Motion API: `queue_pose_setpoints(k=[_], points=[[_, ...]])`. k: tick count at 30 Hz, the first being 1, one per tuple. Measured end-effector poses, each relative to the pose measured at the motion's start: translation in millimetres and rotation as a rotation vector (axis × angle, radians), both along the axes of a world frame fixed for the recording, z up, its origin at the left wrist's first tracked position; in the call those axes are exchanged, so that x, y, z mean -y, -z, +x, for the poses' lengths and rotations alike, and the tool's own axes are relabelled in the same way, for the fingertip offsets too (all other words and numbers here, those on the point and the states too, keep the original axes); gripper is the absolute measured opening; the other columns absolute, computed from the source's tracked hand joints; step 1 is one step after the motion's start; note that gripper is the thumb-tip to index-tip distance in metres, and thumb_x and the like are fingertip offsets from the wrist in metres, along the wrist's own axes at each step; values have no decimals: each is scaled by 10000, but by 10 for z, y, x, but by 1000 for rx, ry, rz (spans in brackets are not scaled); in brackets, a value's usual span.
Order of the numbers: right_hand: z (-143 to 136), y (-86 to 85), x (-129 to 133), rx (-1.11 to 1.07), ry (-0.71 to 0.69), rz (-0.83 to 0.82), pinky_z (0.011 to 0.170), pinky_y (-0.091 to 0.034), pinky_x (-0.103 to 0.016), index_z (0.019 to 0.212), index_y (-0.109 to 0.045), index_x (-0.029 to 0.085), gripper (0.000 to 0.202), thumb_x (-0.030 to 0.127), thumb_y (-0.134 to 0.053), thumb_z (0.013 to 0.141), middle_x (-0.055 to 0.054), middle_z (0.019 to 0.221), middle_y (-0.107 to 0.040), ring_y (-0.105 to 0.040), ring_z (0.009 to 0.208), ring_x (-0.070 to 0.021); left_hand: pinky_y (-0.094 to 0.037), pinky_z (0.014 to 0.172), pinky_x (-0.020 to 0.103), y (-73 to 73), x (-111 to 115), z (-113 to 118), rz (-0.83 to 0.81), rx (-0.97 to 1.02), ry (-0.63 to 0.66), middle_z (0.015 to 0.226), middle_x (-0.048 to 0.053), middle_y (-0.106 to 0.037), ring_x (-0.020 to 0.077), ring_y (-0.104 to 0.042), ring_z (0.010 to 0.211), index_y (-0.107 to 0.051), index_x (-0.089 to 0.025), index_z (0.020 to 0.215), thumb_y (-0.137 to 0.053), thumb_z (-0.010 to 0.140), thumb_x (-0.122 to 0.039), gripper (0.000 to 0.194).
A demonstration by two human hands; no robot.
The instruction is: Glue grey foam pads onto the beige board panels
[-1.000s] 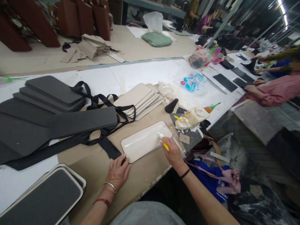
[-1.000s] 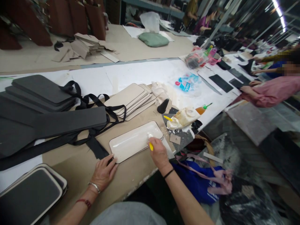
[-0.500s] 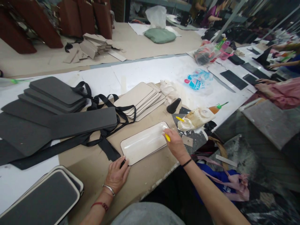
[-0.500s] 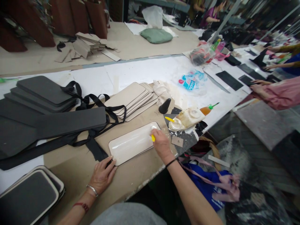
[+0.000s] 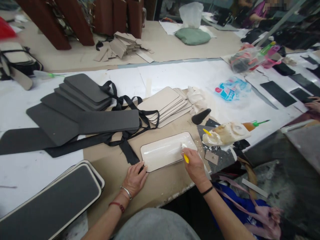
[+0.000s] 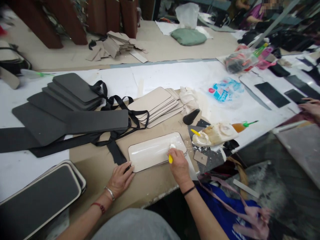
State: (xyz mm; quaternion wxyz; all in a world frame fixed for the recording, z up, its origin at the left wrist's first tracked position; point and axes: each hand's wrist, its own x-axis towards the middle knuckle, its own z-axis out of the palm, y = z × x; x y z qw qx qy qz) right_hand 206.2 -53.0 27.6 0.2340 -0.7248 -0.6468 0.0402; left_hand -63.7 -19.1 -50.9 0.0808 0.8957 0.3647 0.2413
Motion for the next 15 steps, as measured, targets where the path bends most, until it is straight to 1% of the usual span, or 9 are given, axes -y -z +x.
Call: queue_pose_setpoints(k=[2, 4, 5, 6, 8, 11, 13, 15], points=[[-175, 6, 17, -47, -43, -19, 780, -482, -380, 955, -617, 191, 203, 235, -437, 872, -101, 900, -639, -568, 873, -231, -437, 806, 371, -9, 9, -2, -7, -8, -9, 1067, 125, -593, 225, -517, 1005, -588, -187, 1001, -495, 814, -211, 210], [-415, -26, 33, -193, -102, -22, 791, -486, -366, 970, -614, 192, 205, 238, -442, 869, -96, 913, -645, -578, 876, -217, -427, 818, 381, -19, 17, 0, 0, -16, -25, 1069, 120, -591, 226, -509, 1009, -590, -187, 994, -496, 816, -217, 204], [-543, -52, 27, -287, -104, -21, 804, -486, -360, 972, -613, 194, 203, 250, -448, 867, -91, 922, -648, -583, 882, -209, -423, 820, 384, -25, 19, 2, 8, -17, -32, 1061, 113, -595, 226, -510, 1003, -590, -189, 993, -499, 816, -220, 201], [-668, -78, 5, -387, -81, -25, 814, -484, -355, 965, -614, 196, 201, 270, -456, 864, -86, 924, -649, -588, 884, -202, -419, 820, 385, -30, 21, 5, 19, -17, -37, 1049, 105, -602, 224, -513, 993, -590, -191, 993, -502, 815, -222, 200], [-893, -104, -95, -598, 25, -49, 794, -494, -342, 926, -616, 191, 216, 330, -465, 857, -73, 900, -649, -604, 845, -189, -412, 814, 382, -42, 20, 10, 42, -5, -34, 1018, 94, -618, 220, -524, 969, -587, -186, 991, -515, 812, -221, 197], [-1109, -36, -327, -911, 176, -128, 677, -521, -311, 867, -606, 169, 296, 427, -464, 835, -49, 810, -638, -622, 707, -170, -403, 805, 373, -54, 14, 15, 55, 16, -22, 986, 91, -635, 212, -537, 943, -586, -167, 980, -535, 803, -219, 191], [-1113, 47, -456, -1025, 245, -168, 618, -524, -303, 837, -594, 157, 340, 477, -483, 802, -37, 750, -629, -622, 634, -166, -396, 808, 368, -58, 10, 15, 46, 13, -16, 981, 90, -640, 209, -541, 937, -587, -161, 974, -538, 802, -216, 187], [-973, 105, -508, -1006, 307, -166, 622, -522, -311, 827, -585, 153, 365, 505, -511, 768, -36, 728, -628, -626, 620, -174, -388, 814, 367, -57, 9, 13, 36, 6, -15, 988, 89, -641, 210, -542, 940, -588, -158, 975, -533, 804, -216, 189]])
